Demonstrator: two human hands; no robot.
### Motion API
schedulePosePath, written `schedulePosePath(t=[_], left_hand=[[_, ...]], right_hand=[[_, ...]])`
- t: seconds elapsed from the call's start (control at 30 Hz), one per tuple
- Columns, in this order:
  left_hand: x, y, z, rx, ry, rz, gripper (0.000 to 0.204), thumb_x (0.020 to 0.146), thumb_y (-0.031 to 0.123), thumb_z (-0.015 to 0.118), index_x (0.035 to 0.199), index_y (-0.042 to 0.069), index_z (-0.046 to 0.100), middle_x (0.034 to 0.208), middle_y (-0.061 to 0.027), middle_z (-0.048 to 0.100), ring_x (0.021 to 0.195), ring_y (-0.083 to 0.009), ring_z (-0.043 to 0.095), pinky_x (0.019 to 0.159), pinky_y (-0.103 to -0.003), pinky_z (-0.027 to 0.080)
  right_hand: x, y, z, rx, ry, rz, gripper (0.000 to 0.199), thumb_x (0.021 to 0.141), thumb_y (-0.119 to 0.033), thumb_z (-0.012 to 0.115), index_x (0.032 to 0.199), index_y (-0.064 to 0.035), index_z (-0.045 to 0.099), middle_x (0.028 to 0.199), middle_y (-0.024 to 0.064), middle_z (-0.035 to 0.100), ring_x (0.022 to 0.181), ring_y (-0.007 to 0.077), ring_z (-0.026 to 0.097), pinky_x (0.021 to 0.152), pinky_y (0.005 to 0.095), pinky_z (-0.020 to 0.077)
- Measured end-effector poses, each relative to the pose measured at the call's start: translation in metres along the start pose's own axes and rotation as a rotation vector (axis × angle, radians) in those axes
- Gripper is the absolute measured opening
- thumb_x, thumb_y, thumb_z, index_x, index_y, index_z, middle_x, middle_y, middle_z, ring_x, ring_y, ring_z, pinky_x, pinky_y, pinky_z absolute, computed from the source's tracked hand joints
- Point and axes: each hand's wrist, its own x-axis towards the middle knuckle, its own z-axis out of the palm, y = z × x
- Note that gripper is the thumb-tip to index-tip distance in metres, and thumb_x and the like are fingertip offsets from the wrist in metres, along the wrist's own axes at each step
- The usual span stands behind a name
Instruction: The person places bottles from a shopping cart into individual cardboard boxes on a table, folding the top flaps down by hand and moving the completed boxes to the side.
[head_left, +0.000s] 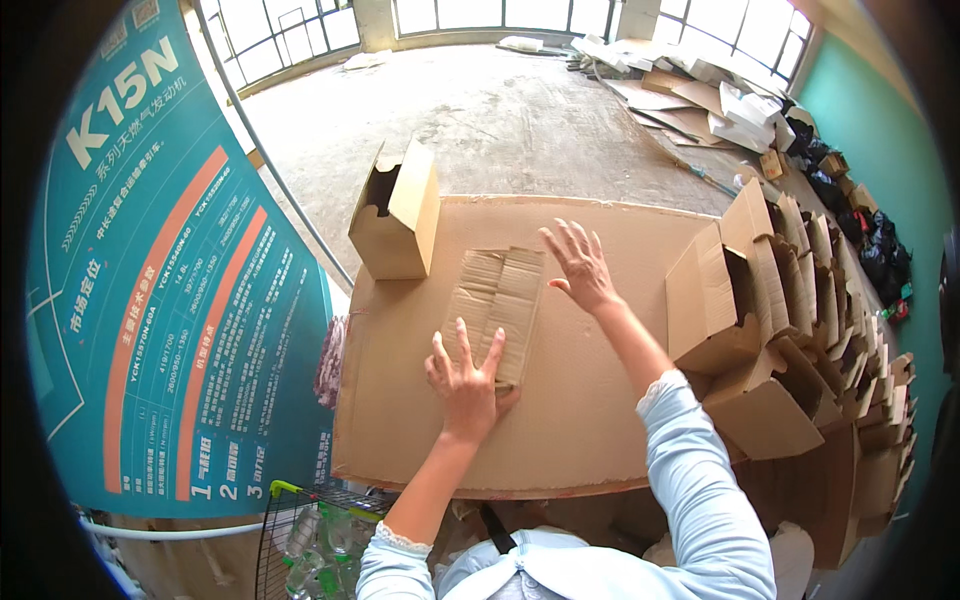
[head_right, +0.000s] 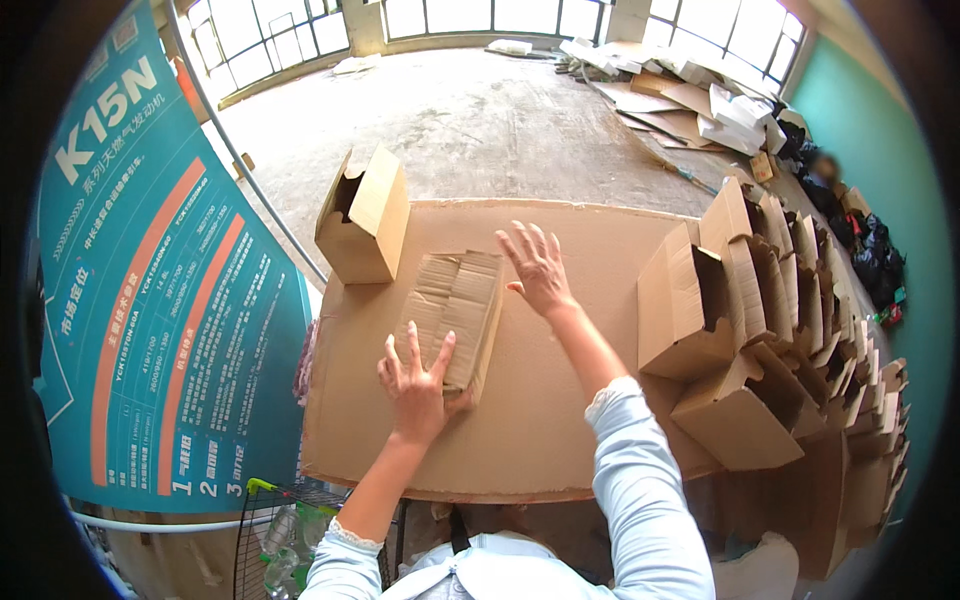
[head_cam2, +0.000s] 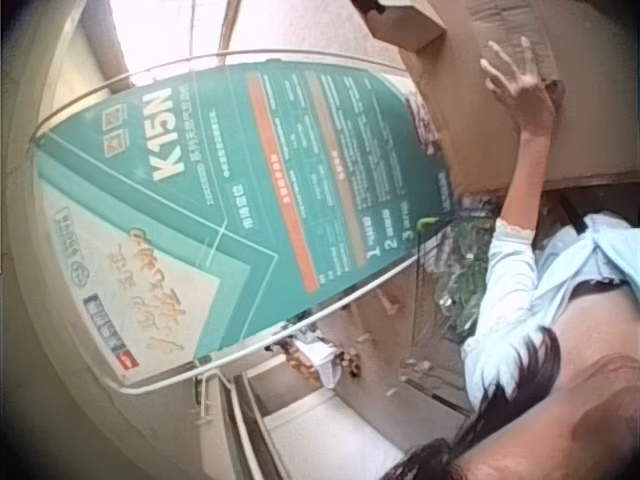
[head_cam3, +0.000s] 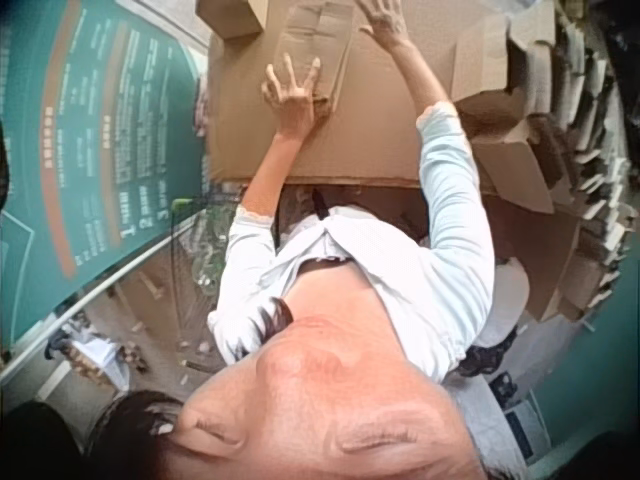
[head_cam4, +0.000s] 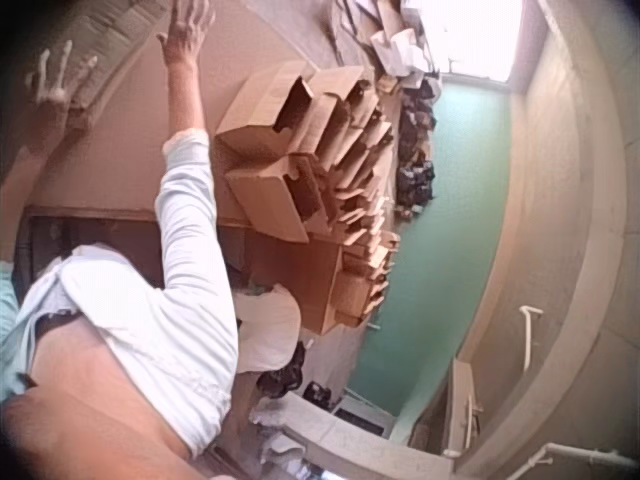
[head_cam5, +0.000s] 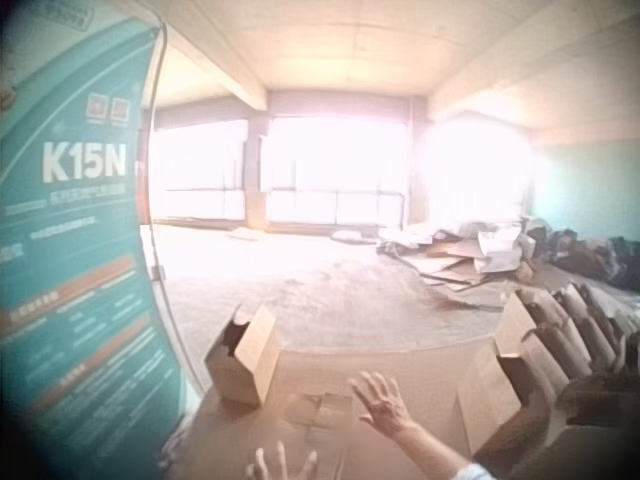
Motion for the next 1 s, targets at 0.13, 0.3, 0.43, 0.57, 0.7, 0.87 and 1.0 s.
schedulePosePath(t=[0.13,0.3,0.43,0.57,0.7,0.87,1.0], left_hand=[[0.064,0.013,0.049,0.016,0.073,-0.142,0.075,0.074,0.056,0.072,0.141,0.031,0.052,0.152,-0.023,0.035,0.135,-0.0522,0.03,0.102,-0.068,0.028],[0.144,-0.019,0.089,0.103,0.058,-0.259,0.077,0.074,0.059,0.072,0.142,0.032,0.05,0.152,-0.0189,0.038,0.139,-0.0501,0.027,0.107,-0.069,0.025],[0.2,-0.061,0.111,0.171,0.081,-0.274,0.078,0.074,0.061,0.07,0.143,0.031,0.049,0.15,-0.0185,0.041,0.14,-0.0489,0.028,0.11,-0.068,0.023],[0.238,-0.05,0.12,0.223,0.06,-0.202,0.081,0.074,0.059,0.072,0.144,0.026,0.047,0.149,-0.0172,0.043,0.144,-0.0346,0.029,0.117,-0.061,0.017],[0.249,-0.049,0.13,0.243,0.008,-0.185,0.084,0.074,0.065,0.069,0.145,0.027,0.046,0.151,-0.015,0.042,0.145,-0.0347,0.029,0.118,-0.059,0.015],[0.224,-0.081,0.103,0.179,-0.302,-0.187,0.098,0.078,0.066,0.066,0.155,0.023,0.025,0.162,-0.0114,0.019,0.149,-0.034,0.016,0.12,-0.054,0.012],[0.15,-0.063,0.073,-0.095,-0.096,0.089,0.095,0.077,0.04,0.077,0.154,0.013,0.028,0.161,-0.017,0.018,0.148,-0.0381,0.015,0.118,-0.054,0.018]], right_hand=[[-0.041,-0.039,0.095,0.851,0.031,0.412,0.079,0.091,-0.035,0.067,0.152,-0.0064,0.027,0.154,0.0266,0.028,0.145,0.0416,0.023,0.118,0.0461,0.0227],[-0.165,-0.134,0.05,1.358,-0.202,0.204,0.066,0.097,-0.03,0.061,0.151,-0.0081,0.03,0.155,0.0211,0.029,0.144,0.0353,0.03,0.116,0.0445,0.0299],[-0.244,-0.111,-0.032,1.228,-0.428,0.223,0.066,0.098,-0.034,0.057,0.151,-0.0076,0.029,0.154,0.022,0.03,0.143,0.0361,0.031,0.115,0.0452,0.0308],[-0.322,-0.059,-0.079,1.023,-0.378,0.465,0.061,0.096,-0.03,0.062,0.146,-0.0044,0.039,0.15,0.0211,0.039,0.14,0.0353,0.037,0.114,0.0434,0.0314],[-0.332,-0.02,-0.126,0.813,-0.239,0.578,0.06,0.089,-0.021,0.069,0.141,-0.0016,0.046,0.146,0.0223,0.044,0.138,0.0383,0.039,0.114,0.044,0.0318],[-0.236,0.037,-0.154,0.433,0.247,0.403,0.067,0.083,-0.013,0.072,0.142,-0.0003,0.043,0.145,0.0228,0.044,0.138,0.0399,0.038,0.114,0.0465,0.0335],[-0.176,0.093,-0.135,-0.028,0.322,0.541,0.083,0.081,-0.021,0.076,0.145,0.0059,0.032,0.139,0.0258,0.047,0.131,0.0389,0.046,0.112,0.0472,0.0346]])
